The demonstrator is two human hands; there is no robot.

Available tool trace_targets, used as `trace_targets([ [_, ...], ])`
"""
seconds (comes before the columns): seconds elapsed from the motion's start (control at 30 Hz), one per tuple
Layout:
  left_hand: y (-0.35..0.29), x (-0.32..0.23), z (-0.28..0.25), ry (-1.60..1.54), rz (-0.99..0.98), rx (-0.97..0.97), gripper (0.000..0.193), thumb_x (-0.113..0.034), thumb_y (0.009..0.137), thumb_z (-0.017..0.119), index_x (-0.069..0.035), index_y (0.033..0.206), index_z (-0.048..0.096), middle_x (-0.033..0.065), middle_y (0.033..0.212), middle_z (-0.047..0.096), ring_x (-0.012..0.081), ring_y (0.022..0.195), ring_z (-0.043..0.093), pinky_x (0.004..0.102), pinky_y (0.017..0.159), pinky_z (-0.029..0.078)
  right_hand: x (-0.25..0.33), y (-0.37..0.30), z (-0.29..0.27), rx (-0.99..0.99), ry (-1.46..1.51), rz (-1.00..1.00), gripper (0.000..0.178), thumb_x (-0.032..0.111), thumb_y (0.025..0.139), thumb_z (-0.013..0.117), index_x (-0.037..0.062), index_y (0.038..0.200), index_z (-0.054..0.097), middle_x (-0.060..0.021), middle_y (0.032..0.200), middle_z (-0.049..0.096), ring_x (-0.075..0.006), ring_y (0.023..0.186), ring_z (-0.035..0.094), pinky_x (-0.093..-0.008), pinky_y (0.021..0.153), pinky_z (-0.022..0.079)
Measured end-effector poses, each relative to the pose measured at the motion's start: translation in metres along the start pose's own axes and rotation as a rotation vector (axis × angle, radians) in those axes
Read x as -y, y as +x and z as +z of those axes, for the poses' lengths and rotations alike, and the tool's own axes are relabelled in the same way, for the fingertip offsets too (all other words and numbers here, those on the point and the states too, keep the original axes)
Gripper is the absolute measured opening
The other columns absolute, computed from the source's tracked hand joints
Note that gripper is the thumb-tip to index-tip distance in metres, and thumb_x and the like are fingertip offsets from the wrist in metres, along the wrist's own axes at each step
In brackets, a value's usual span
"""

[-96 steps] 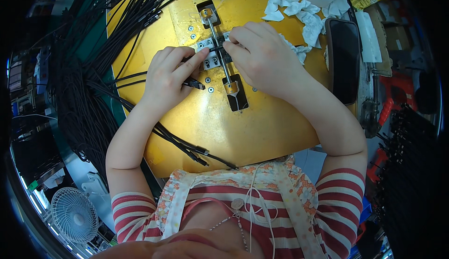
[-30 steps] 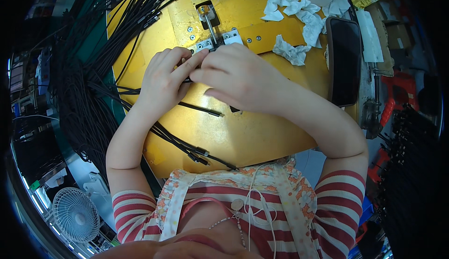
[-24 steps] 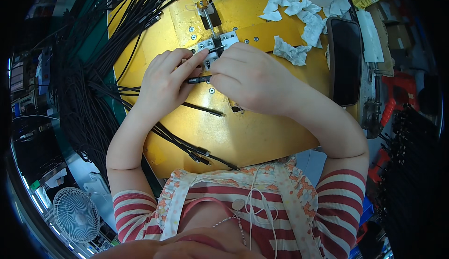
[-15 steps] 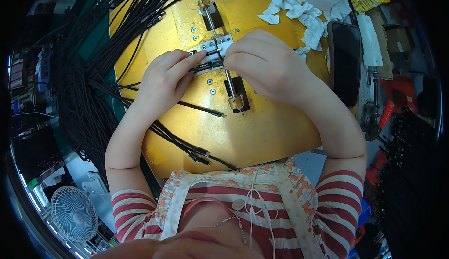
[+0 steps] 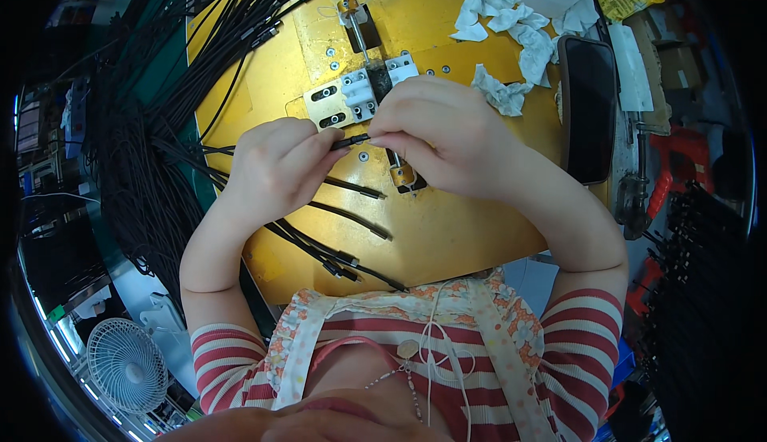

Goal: Assembling black wire cables by placing them into a jig, taping them, and using pliers.

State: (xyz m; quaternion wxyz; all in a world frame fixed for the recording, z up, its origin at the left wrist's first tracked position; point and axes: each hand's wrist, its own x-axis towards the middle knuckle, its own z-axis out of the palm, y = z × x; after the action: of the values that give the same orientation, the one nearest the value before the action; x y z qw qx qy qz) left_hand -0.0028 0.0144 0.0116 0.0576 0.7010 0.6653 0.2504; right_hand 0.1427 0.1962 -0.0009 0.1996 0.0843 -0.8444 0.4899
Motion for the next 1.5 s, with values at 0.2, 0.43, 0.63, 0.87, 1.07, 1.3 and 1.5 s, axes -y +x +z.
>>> trace_targets([
  [0.2,0.000,0.010,0.010,-0.074,0.024,-0.062,0.030,-0.004,0.071,0.073,0.001,0.100,0.065,0.0069,0.068,0.056,0.0215,0.057,0.056,0.0305,0.050,0.045,-0.004,-0.001,0.003,-0.035,-0.014,-0.019,0.012,-0.002,0.074,0.069,0.0004,0.084,0.061,-0.0101,0.080,0.062,-0.0261,0.072,0.060,-0.0337,0.063,0.048],
  [0.43,0.000,0.028,0.031,0.008,0.006,-0.170,0.042,-0.001,0.075,0.063,-0.004,0.117,0.061,0.0083,0.084,0.055,0.0223,0.074,0.057,0.0308,0.063,0.050,-0.034,0.001,0.003,-0.134,-0.145,0.240,0.006,0.005,0.079,0.066,0.0017,0.081,0.062,-0.0077,0.082,0.055,-0.0246,0.078,0.055,-0.0319,0.069,0.044],
  [0.63,0.000,0.028,0.032,0.126,-0.015,-0.053,0.043,-0.004,0.075,0.061,-0.005,0.118,0.060,0.0067,0.087,0.053,0.0208,0.074,0.055,0.0304,0.065,0.048,-0.041,-0.002,0.005,-0.118,-0.263,0.214,0.006,0.007,0.078,0.066,0.0030,0.082,0.063,-0.0058,0.085,0.053,-0.0230,0.083,0.053,-0.0326,0.071,0.043],
  [0.87,0.001,0.029,0.038,0.177,0.021,-0.102,0.047,0.003,0.066,0.068,-0.004,0.113,0.064,0.0087,0.092,0.060,0.0222,0.077,0.059,0.0321,0.067,0.049,-0.028,-0.004,0.002,-0.065,-0.623,-0.040,0.010,0.005,0.073,0.067,0.0048,0.083,0.066,-0.0048,0.085,0.056,-0.0213,0.079,0.055,-0.0338,0.070,0.044],
  [1.07,0.002,0.032,0.040,0.131,0.037,-0.126,0.048,0.006,0.066,0.067,-0.003,0.112,0.063,0.0092,0.091,0.060,0.0229,0.076,0.059,0.0322,0.067,0.049,-0.030,-0.004,0.000,-0.075,-0.636,-0.062,0.014,0.005,0.073,0.066,0.0041,0.087,0.066,-0.0055,0.085,0.057,-0.0216,0.078,0.056,-0.0343,0.070,0.044],
  [1.3,0.000,0.028,0.028,0.094,0.119,-0.294,0.040,0.001,0.066,0.066,0.001,0.106,0.065,0.0099,0.088,0.060,0.0219,0.073,0.059,0.0307,0.063,0.049,-0.022,-0.004,0.001,-0.145,-0.456,-0.012,0.018,0.006,0.075,0.069,0.0028,0.093,0.067,-0.0077,0.091,0.063,-0.0240,0.082,0.061,-0.0346,0.073,0.048],
  [1.5,-0.001,0.028,0.021,0.052,0.243,-0.360,0.044,0.013,0.063,0.066,0.000,0.105,0.066,0.0112,0.086,0.063,0.0227,0.073,0.061,0.0302,0.062,0.050,-0.019,-0.004,-0.002,-0.109,-0.105,0.002,0.017,0.000,0.075,0.070,0.0021,0.091,0.067,-0.0094,0.086,0.067,-0.0244,0.079,0.066,-0.0307,0.067,0.052],
])
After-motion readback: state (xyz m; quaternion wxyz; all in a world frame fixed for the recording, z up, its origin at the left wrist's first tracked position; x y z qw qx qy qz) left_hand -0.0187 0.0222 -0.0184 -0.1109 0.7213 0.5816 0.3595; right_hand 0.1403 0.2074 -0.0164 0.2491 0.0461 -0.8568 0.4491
